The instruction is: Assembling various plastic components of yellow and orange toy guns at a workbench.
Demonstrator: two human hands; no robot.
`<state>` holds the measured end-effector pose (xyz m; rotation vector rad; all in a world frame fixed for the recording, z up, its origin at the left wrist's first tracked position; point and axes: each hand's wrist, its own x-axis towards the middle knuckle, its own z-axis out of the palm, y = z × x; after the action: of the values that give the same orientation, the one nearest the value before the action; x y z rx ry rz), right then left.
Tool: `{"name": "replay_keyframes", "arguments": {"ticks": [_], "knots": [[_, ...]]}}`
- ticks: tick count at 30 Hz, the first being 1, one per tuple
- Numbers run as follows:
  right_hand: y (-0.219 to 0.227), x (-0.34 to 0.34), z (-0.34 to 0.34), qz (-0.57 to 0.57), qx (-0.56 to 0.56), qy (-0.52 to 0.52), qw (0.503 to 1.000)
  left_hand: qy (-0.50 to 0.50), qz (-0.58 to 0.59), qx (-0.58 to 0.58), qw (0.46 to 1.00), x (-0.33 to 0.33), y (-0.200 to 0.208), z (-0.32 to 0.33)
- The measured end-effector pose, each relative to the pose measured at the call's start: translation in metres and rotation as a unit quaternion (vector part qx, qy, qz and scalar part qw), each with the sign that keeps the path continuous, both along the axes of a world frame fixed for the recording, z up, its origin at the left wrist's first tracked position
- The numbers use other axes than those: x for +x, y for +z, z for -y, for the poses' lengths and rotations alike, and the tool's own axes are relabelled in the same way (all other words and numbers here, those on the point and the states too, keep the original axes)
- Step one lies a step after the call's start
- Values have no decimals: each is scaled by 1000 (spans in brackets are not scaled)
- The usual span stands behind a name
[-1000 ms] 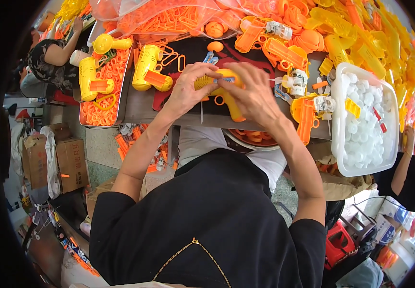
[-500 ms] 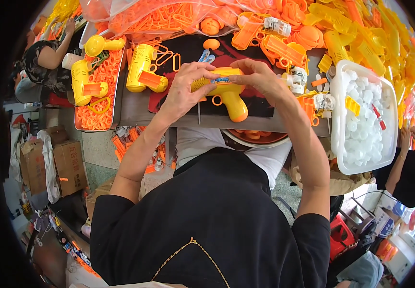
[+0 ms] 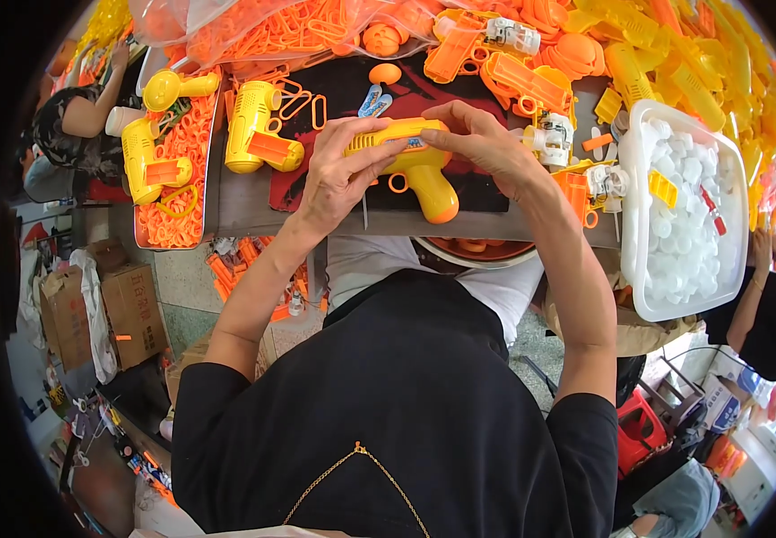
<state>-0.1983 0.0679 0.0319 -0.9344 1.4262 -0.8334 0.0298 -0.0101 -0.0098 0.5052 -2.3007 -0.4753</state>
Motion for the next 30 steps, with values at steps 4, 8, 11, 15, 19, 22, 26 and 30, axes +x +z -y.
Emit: {"name": "replay_keyframes", "arguments": {"ticks": [4, 8, 11, 15, 19, 22, 26, 30], "knots": [[-2, 1, -2, -2, -15, -1, 1000, 6, -8, 1, 1000, -1, -3, 0], [-3, 0, 1, 3, -6, -7, 1000, -7, -23, 0, 1000, -2, -1, 2], [-8, -2, 3, 6, 1, 4, 1000, -8, -17, 8, 1000, 0, -7, 3], [-13, 3, 4, -56, -60, 27, 996, -7, -2, -4, 1000, 3, 0, 3], [-25, 10, -5, -147, -132, 11, 980, -25, 0, -24, 999, 1, -2, 2], [-45, 12, -24, -222, -188, -14, 957, -46, -7, -25, 999, -10, -6, 0], [-22, 59, -98, -273, -237, -67, 930, -123, -65, 305, 942, 36, 12, -9], [-26, 28, -250, -184, -94, -187, 960, -41, -30, 263, 964, 59, 8, -17]]}}
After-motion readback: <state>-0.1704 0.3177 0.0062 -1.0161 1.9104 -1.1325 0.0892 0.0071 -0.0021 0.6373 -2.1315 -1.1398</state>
